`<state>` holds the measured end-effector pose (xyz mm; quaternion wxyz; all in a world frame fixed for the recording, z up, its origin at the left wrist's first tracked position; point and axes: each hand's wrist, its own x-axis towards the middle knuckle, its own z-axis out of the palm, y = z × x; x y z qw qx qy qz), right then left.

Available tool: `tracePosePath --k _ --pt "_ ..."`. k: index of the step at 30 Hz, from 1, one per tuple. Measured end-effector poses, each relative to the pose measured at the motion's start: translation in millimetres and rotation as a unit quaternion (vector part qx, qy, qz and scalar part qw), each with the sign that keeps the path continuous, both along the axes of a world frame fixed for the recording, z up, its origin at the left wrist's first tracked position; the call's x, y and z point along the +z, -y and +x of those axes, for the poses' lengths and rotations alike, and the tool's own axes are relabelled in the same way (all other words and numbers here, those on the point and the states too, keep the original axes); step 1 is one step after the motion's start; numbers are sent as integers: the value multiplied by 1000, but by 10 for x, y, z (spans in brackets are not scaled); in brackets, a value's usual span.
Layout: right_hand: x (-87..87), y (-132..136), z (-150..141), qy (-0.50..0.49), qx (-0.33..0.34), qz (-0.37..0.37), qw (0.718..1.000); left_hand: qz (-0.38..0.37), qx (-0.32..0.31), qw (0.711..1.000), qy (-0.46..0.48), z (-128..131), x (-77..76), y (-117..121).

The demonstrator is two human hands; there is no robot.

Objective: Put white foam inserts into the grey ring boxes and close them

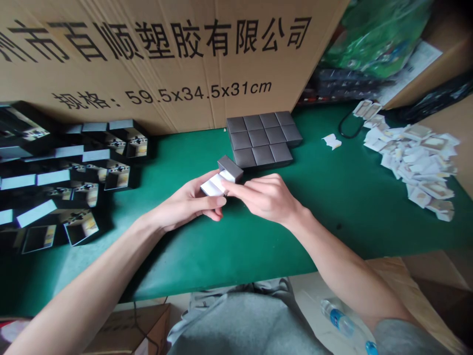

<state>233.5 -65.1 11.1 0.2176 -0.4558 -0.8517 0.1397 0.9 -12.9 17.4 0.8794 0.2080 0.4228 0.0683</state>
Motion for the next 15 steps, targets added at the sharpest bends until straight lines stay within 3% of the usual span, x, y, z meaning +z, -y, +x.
tracePosePath --k 4,15 --pt "16 -21 39 19 1 43 999 -11 -3 1000 -3 -20 -15 -1" --pt "78 -5 -13 -20 24 63 998 -23 -4 999 45 -27 -11 -20"
